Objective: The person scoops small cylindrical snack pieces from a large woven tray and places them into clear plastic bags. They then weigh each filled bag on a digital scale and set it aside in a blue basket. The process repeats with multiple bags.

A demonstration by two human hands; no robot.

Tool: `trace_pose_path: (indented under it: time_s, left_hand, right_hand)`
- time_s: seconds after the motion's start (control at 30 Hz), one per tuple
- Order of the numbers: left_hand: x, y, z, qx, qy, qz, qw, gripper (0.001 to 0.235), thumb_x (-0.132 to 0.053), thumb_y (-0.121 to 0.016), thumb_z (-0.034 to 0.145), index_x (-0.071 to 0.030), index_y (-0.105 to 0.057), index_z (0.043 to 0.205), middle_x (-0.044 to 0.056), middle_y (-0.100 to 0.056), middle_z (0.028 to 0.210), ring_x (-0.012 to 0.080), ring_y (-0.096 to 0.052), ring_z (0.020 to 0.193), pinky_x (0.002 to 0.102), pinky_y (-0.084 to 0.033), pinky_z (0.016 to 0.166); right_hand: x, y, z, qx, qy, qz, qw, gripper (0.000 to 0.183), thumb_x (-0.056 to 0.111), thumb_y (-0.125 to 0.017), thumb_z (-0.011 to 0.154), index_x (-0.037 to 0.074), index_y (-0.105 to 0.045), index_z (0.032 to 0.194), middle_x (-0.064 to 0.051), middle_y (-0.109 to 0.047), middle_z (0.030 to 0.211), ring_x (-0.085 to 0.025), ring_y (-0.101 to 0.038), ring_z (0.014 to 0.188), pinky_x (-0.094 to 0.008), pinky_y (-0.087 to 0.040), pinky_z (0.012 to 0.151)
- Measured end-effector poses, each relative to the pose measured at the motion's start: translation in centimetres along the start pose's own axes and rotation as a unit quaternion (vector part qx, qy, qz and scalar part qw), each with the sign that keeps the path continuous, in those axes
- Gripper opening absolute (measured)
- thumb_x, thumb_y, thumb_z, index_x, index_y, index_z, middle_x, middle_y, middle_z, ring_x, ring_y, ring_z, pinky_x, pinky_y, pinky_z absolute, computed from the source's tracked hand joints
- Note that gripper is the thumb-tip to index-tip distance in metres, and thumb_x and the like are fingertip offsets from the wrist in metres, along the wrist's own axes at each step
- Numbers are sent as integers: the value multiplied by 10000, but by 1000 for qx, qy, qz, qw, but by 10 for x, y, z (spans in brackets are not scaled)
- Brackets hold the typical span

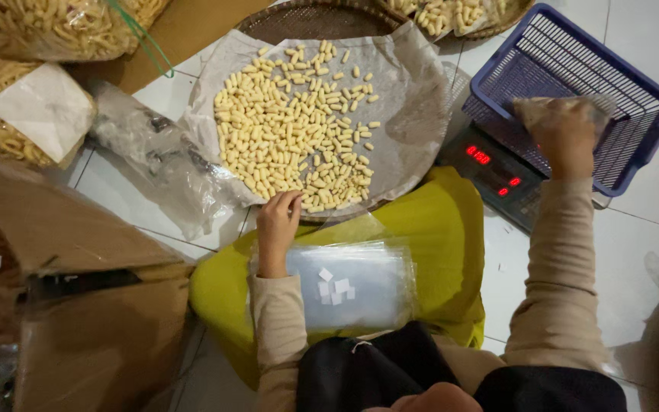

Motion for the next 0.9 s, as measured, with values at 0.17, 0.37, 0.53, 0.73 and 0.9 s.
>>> trace_pose_path:
  time_s: [0.17,0.37,0.53,0.73,0.9]
  left_hand:
    - [-1,-1,-1,14,25,-21,999,111,-135,-680,962,-93,-727,1054,94,-743,995,292,-702,795,390,-557,719]
    - [2,-2,-3,-20,-21,-9,1000,113,-130,-689,953,-86,-728,1050,100,-739,996,314,-703,874,395,-553,745]
    - [6,-5,-1,10,10,-10,1000,121,-130,-688,950,-82,-732,1052,102,-741,991,308,-705,851,402,-556,755]
    - [2,-2,-1,-3,-7,-2,1000,112,-122,-688,951,-85,-730,1048,100,-743,1008,322,-707,914,406,-557,776]
    - [-2,0,0,-4,6,3,1000,110,-121,-696,945,-97,-733,1046,91,-747,1005,319,-707,909,400,-560,766]
  right_hand:
    - [4,-1,-4,-20,-19,-225,974,229,428,-560,1086,302,-751,1065,58,-754,1075,-244,-704,908,-442,-543,799]
    - [-40,-28,2,-1,-101,-271,957,268,378,-634,993,156,-766,1064,-67,-750,1055,-221,-685,709,-371,-511,558]
    - [-75,-44,-5,-63,-142,-341,927,181,271,-667,929,115,-754,955,-65,-728,984,-209,-695,637,-334,-503,461]
    - [-71,-46,-13,-67,-147,-288,944,122,176,-639,938,147,-742,880,-71,-692,891,-255,-693,676,-387,-512,515]
    - [-61,-29,-7,-76,-148,-319,933,153,248,-652,950,150,-738,869,-68,-688,871,-236,-680,623,-359,-505,482]
Point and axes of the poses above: each hand's wrist, its own z-axis towards the middle knuckle, its own y-axis out of the back of the hand, x = y × z, the point moved 1 cm from there along z, towards the middle knuckle
